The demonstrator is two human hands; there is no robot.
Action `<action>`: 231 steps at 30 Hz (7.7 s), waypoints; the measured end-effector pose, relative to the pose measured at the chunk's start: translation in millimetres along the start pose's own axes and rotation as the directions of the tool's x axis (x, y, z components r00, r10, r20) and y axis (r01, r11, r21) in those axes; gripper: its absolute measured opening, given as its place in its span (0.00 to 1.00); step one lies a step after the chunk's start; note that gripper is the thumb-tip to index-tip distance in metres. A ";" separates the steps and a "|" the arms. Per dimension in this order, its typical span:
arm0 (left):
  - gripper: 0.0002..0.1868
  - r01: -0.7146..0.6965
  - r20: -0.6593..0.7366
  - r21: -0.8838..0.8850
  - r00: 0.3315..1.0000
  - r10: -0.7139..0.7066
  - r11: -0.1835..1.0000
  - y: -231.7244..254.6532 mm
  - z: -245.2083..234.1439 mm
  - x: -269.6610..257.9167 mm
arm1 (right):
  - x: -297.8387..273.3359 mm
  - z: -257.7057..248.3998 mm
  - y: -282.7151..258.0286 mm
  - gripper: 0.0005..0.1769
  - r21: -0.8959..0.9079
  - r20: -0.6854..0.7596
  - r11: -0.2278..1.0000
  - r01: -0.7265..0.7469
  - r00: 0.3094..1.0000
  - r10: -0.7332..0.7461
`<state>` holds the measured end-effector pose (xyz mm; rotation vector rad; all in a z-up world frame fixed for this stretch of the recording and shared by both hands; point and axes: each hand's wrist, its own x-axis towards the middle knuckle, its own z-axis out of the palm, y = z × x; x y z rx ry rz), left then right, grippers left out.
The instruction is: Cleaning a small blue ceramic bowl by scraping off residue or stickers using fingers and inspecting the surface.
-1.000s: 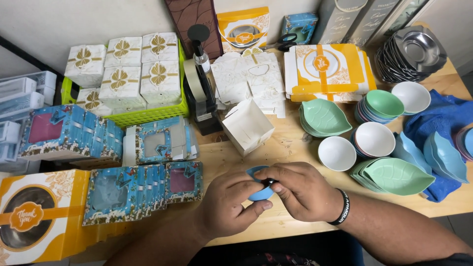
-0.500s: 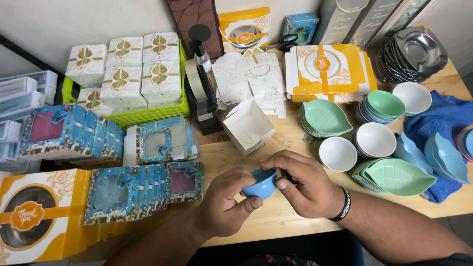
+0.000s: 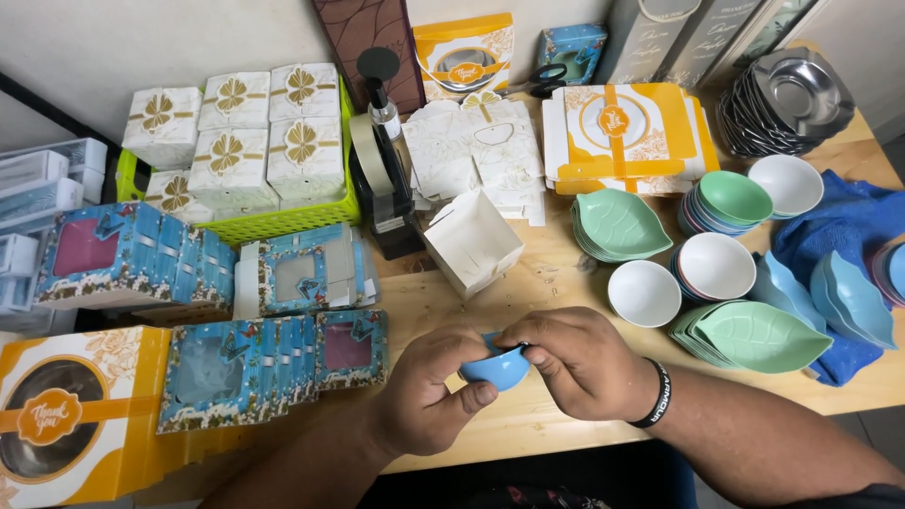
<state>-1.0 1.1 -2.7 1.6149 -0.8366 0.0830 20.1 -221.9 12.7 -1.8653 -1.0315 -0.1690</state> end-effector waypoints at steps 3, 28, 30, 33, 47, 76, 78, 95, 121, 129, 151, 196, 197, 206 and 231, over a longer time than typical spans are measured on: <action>0.16 0.014 -0.004 0.036 1.000 -0.014 0.999 0.7 -0.4 0.7 | -0.4 0.8 0.0 0.25 0.010 -0.019 1.000 -0.021 1.000 0.021; 0.25 -0.052 -0.169 0.159 0.983 0.079 0.986 4.1 -4.8 3.8 | 6.6 1.7 -8.0 0.10 0.061 0.018 0.995 0.078 0.997 -0.079; 0.42 -0.140 -0.056 0.233 0.986 0.157 0.962 2.9 -3.7 3.3 | 1.9 5.8 -10.9 0.15 -0.028 0.015 0.986 0.165 0.986 -0.165; 0.37 -0.113 -0.043 0.284 0.991 0.131 0.952 2.4 0.6 0.1 | -1.5 9.7 -9.4 0.16 -0.039 0.159 0.987 0.158 0.976 -0.150; 0.39 -0.221 -0.329 0.398 0.872 0.363 0.890 7.7 -14.1 -28.8 | -10.5 3.6 -24.6 0.05 -0.026 -0.042 0.999 0.020 0.999 -0.021; 0.37 0.080 -0.364 -0.216 0.918 -0.156 0.973 -18.9 5.7 -127.9 | -52.6 69.0 14.3 0.22 -0.626 -0.200 0.690 -0.362 0.930 0.307; 0.37 0.080 -0.365 -0.288 0.912 -0.187 0.954 -18.7 4.1 -126.6 | -66.3 55.5 3.9 0.21 -0.581 -0.255 0.700 -0.415 0.910 0.328; 0.37 0.128 -0.328 -0.311 0.915 -0.233 0.942 -18.8 2.8 -125.6 | -29.8 73.8 -22.0 0.31 -0.699 0.232 0.696 -0.164 0.869 0.438; 0.37 0.152 -0.315 -0.242 0.922 -0.225 0.958 -15.0 3.0 -125.2 | -24.7 55.9 -27.7 0.32 -0.680 0.213 0.644 -0.351 0.746 0.631; 0.37 0.151 -0.308 -0.280 0.921 -0.238 0.948 -17.9 4.1 -126.0 | -67.1 42.3 -12.0 0.36 -0.863 -0.020 0.334 -0.378 0.687 0.726; 0.37 0.128 -0.305 -0.303 0.926 -0.223 0.944 -15.5 5.5 -121.5 | -74.7 15.8 1.3 0.10 -0.563 -0.229 0.550 -0.617 0.756 0.614; 0.39 -0.162 0.004 0.370 0.985 0.173 0.915 6.2 -23.2 15.9 | -1.2 -2.2 13.3 0.19 0.068 -0.090 0.992 0.102 0.991 -0.096; 0.39 -0.167 0.011 0.369 0.984 0.176 0.914 5.7 -23.3 15.7 | -0.1 -2.9 12.9 0.20 0.062 -0.082 0.993 0.101 0.992 -0.096; 0.44 -0.193 0.074 0.387 0.981 0.178 0.902 1.9 -23.2 8.6 | 11.3 -5.6 4.7 0.24 0.037 -0.011 0.988 0.151 0.988 -0.151; 0.40 -0.154 0.063 0.413 0.988 0.140 0.898 3.5 -20.1 9.1 | 14.1 -9.5 5.0 0.24 0.166 0.056 0.984 0.070 0.995 -0.080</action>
